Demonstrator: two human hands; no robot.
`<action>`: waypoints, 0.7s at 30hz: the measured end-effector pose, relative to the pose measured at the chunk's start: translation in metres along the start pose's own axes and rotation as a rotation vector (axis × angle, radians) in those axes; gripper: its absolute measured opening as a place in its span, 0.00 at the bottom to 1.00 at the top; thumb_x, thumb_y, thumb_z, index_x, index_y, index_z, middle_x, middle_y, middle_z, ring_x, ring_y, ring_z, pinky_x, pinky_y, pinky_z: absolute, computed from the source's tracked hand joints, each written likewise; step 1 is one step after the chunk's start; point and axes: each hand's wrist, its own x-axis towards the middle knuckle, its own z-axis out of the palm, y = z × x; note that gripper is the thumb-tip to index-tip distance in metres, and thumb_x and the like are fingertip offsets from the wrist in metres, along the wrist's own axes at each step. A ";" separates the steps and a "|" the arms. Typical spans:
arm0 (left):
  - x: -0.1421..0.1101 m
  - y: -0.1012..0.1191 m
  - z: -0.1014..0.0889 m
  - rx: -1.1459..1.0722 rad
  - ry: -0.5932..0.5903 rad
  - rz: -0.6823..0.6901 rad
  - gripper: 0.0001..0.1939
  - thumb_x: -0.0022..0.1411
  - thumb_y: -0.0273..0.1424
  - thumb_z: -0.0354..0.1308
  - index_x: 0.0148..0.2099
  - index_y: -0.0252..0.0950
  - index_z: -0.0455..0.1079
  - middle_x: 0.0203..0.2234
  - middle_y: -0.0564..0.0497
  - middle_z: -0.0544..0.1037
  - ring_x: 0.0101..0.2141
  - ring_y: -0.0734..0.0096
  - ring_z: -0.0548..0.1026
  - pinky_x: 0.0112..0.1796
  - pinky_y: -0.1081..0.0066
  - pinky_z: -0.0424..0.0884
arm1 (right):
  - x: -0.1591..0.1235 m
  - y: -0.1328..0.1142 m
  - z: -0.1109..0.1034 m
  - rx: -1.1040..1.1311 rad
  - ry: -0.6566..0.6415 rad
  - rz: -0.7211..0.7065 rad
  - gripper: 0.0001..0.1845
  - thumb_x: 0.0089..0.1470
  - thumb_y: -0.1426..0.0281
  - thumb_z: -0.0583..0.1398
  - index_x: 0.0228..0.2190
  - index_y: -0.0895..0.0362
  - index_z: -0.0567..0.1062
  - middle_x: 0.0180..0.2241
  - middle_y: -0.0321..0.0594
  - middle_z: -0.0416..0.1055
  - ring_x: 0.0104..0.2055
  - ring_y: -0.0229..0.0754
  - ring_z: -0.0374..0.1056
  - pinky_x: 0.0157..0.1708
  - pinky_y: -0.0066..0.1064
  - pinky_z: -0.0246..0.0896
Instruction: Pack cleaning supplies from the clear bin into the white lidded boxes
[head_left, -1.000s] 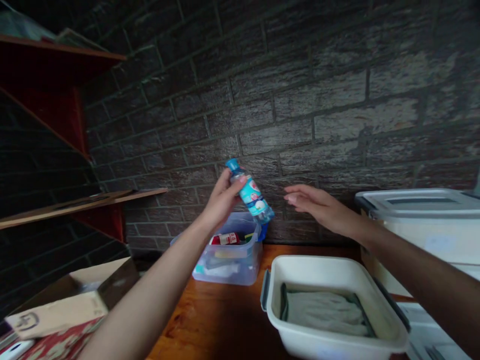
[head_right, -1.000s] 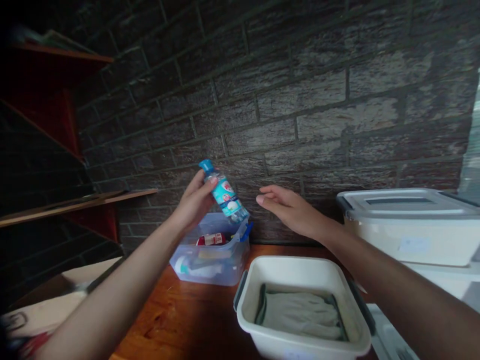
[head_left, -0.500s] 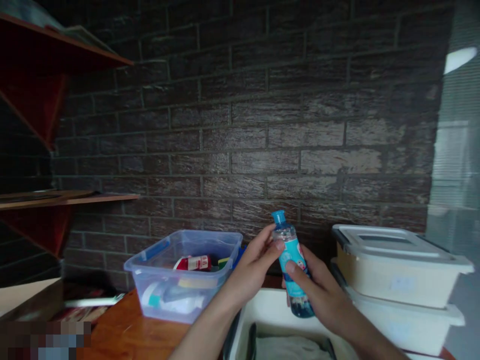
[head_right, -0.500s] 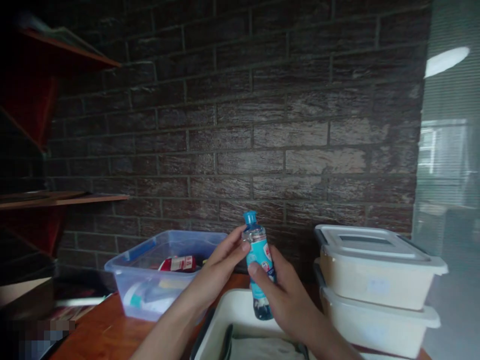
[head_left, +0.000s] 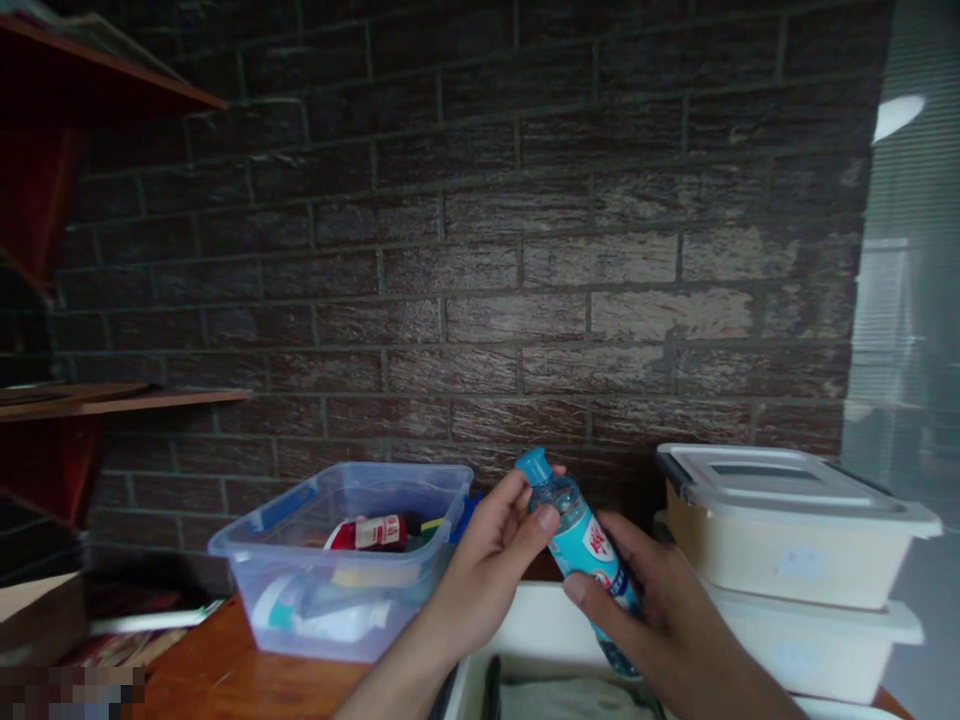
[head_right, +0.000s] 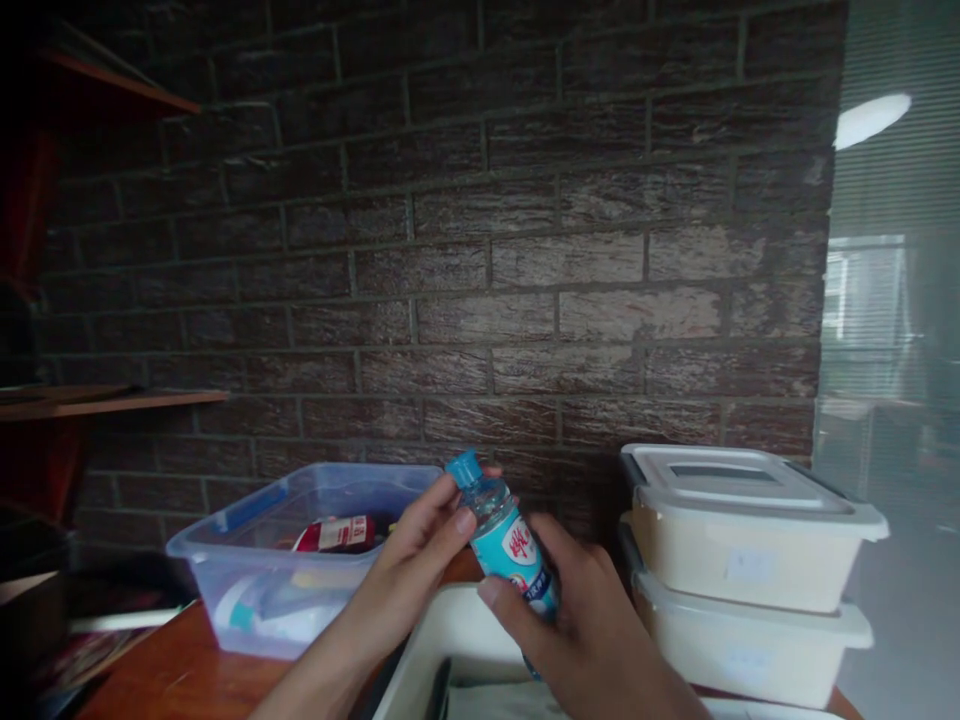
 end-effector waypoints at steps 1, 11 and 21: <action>0.000 -0.003 0.000 0.010 0.003 -0.003 0.21 0.67 0.40 0.62 0.60 0.44 0.73 0.57 0.48 0.77 0.56 0.55 0.74 0.57 0.62 0.68 | 0.000 0.002 0.000 -0.002 0.000 0.003 0.23 0.53 0.52 0.65 0.48 0.49 0.78 0.35 0.41 0.79 0.35 0.50 0.72 0.35 0.37 0.69; -0.001 -0.025 -0.006 -0.159 -0.070 -0.157 0.24 0.70 0.43 0.57 0.65 0.47 0.69 0.61 0.44 0.74 0.60 0.48 0.71 0.59 0.52 0.65 | 0.006 0.016 0.008 0.176 -0.275 0.025 0.27 0.56 0.56 0.65 0.55 0.49 0.74 0.47 0.39 0.78 0.48 0.55 0.72 0.47 0.40 0.66; 0.001 -0.029 -0.003 -0.256 -0.096 -0.153 0.23 0.72 0.37 0.55 0.66 0.41 0.66 0.58 0.40 0.75 0.59 0.47 0.72 0.59 0.51 0.64 | 0.004 0.031 0.012 0.245 -0.292 0.028 0.28 0.61 0.57 0.63 0.60 0.49 0.69 0.47 0.38 0.75 0.46 0.46 0.69 0.48 0.36 0.63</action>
